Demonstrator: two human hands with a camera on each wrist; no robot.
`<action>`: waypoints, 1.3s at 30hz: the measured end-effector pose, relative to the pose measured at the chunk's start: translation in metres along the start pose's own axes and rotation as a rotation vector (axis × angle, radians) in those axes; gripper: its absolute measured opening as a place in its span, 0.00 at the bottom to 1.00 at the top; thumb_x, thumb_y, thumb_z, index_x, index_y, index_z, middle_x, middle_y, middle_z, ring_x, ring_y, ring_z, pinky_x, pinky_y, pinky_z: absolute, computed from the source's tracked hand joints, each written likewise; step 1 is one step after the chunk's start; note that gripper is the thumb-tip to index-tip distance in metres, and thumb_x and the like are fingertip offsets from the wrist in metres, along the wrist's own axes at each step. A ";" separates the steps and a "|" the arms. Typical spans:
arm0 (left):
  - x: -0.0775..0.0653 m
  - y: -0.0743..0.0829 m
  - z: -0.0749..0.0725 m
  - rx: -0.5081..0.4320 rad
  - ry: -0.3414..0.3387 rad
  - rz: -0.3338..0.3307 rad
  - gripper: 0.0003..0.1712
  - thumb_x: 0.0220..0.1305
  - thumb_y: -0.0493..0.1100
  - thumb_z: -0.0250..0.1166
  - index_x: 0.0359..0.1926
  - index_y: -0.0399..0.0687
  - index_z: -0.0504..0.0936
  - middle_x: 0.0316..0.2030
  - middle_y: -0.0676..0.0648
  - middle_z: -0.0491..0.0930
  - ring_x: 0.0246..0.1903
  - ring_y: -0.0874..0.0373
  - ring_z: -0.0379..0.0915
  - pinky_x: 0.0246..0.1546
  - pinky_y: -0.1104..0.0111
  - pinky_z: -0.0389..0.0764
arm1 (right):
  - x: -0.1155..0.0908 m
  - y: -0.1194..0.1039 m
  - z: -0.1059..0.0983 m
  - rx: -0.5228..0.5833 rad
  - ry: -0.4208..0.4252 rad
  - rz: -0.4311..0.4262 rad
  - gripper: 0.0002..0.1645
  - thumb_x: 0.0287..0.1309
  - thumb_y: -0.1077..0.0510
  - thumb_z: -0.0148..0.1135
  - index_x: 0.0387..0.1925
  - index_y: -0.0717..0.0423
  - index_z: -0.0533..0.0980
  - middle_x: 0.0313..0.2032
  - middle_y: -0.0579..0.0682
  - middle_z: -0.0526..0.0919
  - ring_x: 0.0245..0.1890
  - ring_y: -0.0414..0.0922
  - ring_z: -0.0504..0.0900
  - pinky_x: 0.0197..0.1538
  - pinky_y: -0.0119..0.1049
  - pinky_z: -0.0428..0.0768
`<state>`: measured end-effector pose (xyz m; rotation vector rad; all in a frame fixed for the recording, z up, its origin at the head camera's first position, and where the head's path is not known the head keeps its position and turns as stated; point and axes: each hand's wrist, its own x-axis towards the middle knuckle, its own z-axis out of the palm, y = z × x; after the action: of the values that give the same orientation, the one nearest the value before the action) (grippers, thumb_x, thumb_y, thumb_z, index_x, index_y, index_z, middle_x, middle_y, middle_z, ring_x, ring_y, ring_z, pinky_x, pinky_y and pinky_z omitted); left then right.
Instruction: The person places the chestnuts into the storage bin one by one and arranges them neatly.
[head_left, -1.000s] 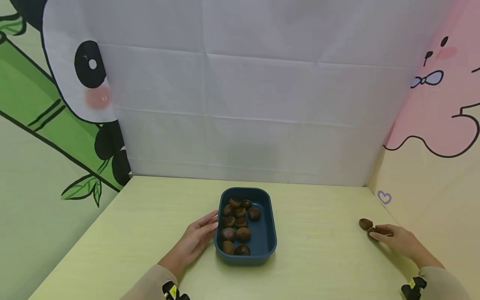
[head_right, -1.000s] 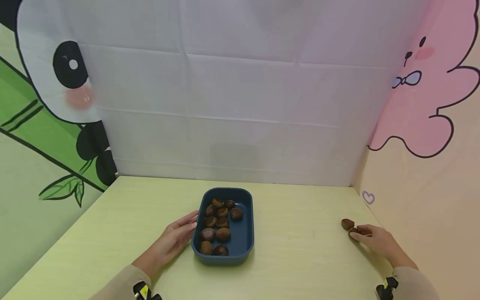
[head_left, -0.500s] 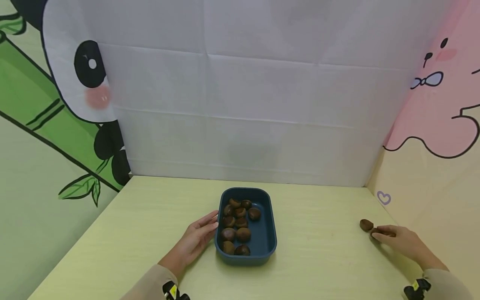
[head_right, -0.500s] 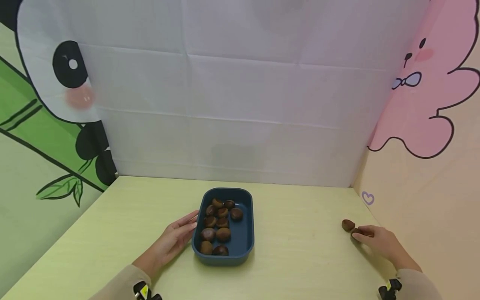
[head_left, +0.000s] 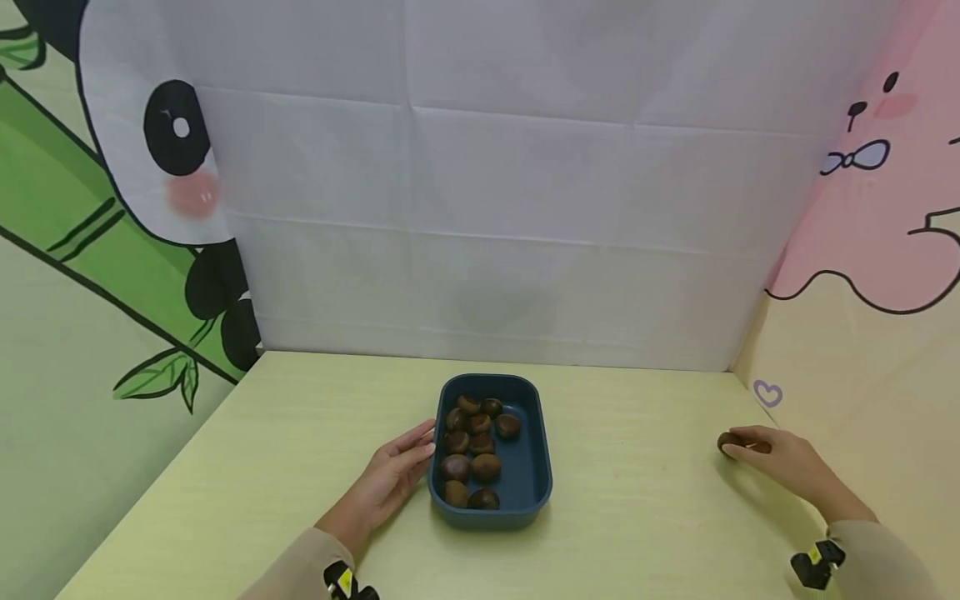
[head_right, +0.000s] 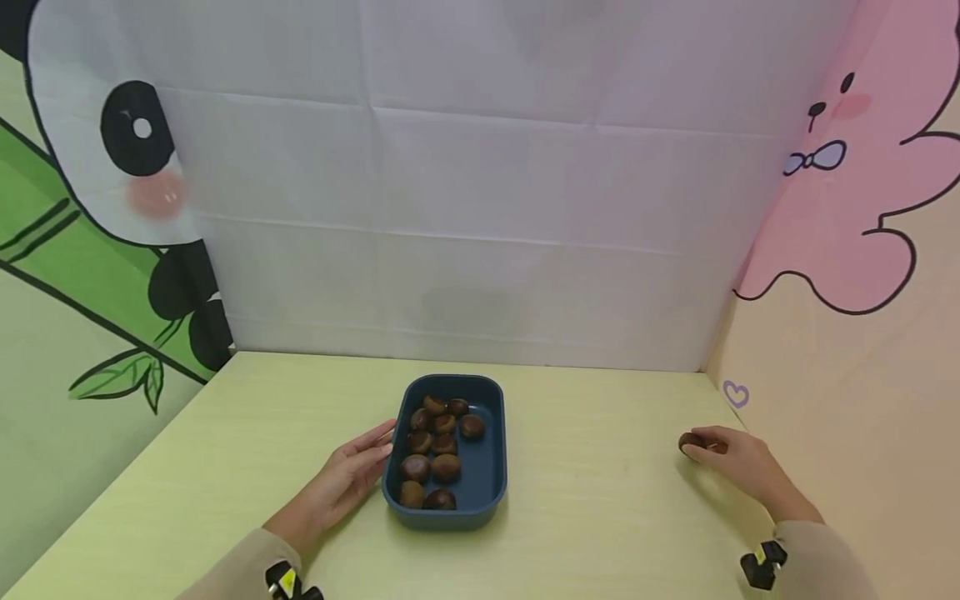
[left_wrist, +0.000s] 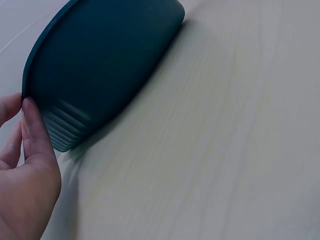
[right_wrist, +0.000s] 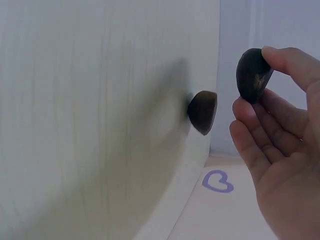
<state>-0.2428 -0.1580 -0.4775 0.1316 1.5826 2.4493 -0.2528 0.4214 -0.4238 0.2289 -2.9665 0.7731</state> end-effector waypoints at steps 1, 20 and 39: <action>0.000 0.000 0.000 -0.001 -0.003 0.000 0.34 0.73 0.31 0.57 0.76 0.35 0.57 0.67 0.39 0.67 0.57 0.63 0.74 0.60 0.70 0.74 | 0.003 -0.004 0.001 0.007 0.001 -0.013 0.36 0.67 0.41 0.62 0.61 0.67 0.76 0.47 0.59 0.84 0.48 0.59 0.81 0.46 0.55 0.79; 0.002 -0.002 -0.001 0.023 0.004 0.001 0.35 0.73 0.32 0.58 0.76 0.36 0.57 0.69 0.38 0.65 0.58 0.62 0.74 0.61 0.70 0.73 | 0.054 -0.129 0.044 0.236 -0.122 -0.346 0.29 0.65 0.45 0.67 0.61 0.57 0.77 0.51 0.48 0.82 0.47 0.44 0.81 0.51 0.42 0.81; 0.002 -0.003 -0.002 0.018 0.015 0.009 0.34 0.72 0.32 0.59 0.75 0.36 0.60 0.69 0.39 0.65 0.58 0.62 0.74 0.59 0.69 0.75 | 0.077 -0.229 0.088 0.251 -0.306 -0.612 0.25 0.64 0.49 0.69 0.59 0.55 0.78 0.50 0.42 0.82 0.48 0.41 0.82 0.55 0.46 0.81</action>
<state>-0.2443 -0.1580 -0.4808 0.1235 1.6142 2.4487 -0.2940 0.1712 -0.3825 1.2951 -2.7622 1.0746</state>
